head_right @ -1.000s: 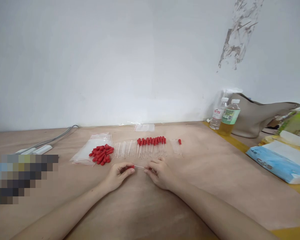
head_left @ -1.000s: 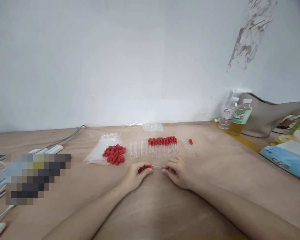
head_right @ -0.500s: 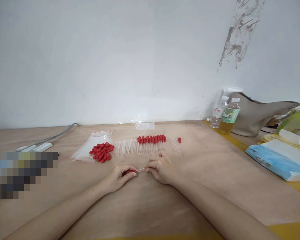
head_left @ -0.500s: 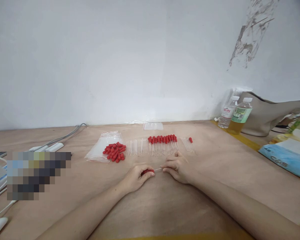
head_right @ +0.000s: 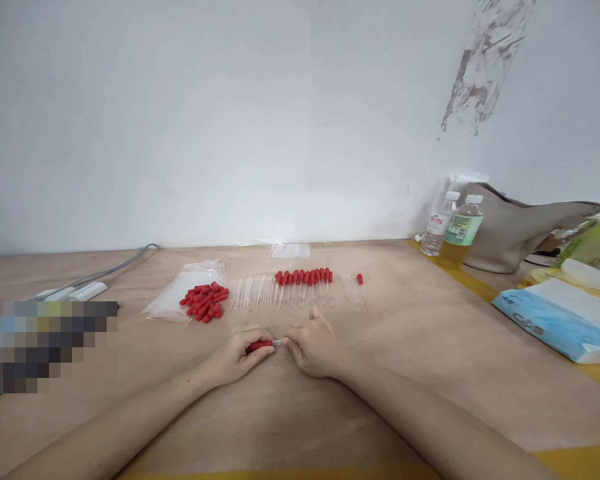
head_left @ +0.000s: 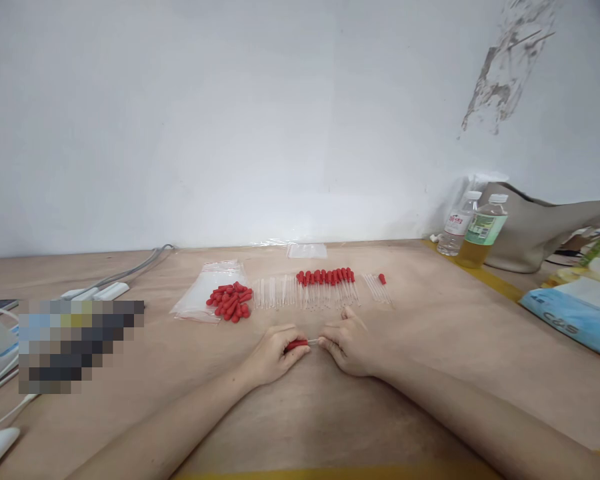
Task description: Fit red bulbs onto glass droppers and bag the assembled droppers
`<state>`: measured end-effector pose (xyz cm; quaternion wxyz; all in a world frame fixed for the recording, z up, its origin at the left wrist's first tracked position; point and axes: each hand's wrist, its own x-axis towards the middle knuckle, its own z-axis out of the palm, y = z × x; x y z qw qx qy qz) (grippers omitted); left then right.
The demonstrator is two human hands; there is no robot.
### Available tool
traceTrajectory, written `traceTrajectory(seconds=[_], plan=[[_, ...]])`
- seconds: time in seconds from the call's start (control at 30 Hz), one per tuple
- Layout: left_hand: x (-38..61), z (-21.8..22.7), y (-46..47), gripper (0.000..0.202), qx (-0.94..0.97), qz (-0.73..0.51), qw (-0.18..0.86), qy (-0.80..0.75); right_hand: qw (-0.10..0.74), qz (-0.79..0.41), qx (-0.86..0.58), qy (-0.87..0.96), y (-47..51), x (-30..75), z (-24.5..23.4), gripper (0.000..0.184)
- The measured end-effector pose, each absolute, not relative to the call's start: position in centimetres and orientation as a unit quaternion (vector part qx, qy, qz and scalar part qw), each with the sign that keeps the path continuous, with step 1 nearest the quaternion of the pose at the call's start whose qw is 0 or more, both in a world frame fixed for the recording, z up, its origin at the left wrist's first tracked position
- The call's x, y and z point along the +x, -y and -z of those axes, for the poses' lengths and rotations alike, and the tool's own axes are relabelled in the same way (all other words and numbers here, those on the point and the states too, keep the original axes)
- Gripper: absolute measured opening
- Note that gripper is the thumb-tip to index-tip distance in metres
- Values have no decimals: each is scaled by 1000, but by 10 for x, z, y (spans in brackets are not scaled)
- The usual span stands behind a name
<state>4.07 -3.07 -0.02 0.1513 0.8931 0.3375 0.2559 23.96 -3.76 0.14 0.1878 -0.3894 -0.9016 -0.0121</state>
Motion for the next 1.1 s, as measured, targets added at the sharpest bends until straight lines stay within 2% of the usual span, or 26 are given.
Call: traceTrajectory(seconds=[0.33, 0.37, 0.47, 0.5, 0.57, 0.67, 0.93, 1.1], plan=[[41, 1, 34, 17, 877, -288, 157, -352, 188, -21, -376, 907, 43, 243, -16, 25], [39, 2, 34, 19, 872, -294, 161, -356, 192, -29, -377, 905, 42, 247, -18, 24], [33, 3, 31, 43, 851, -318, 158, -388, 222, -77, -432, 871, 27, 261, -23, 26], [31, 4, 29, 43, 844, -320, 155, -401, 236, -93, -462, 850, 19, 266, -24, 27], [28, 5, 25, 31, 839, -311, 154, -419, 266, -96, -528, 801, -1, 272, -26, 28], [27, 5, 22, 18, 844, -296, 158, -418, 299, -85, -614, 726, -30, 268, -29, 18], [28, 5, 22, 15, 850, -287, 161, -411, 299, -83, -656, 688, -74, 220, -10, 19], [28, 4, 22, 16, 848, -287, 168, -411, 285, -55, -656, 696, -68, 234, -12, 21]])
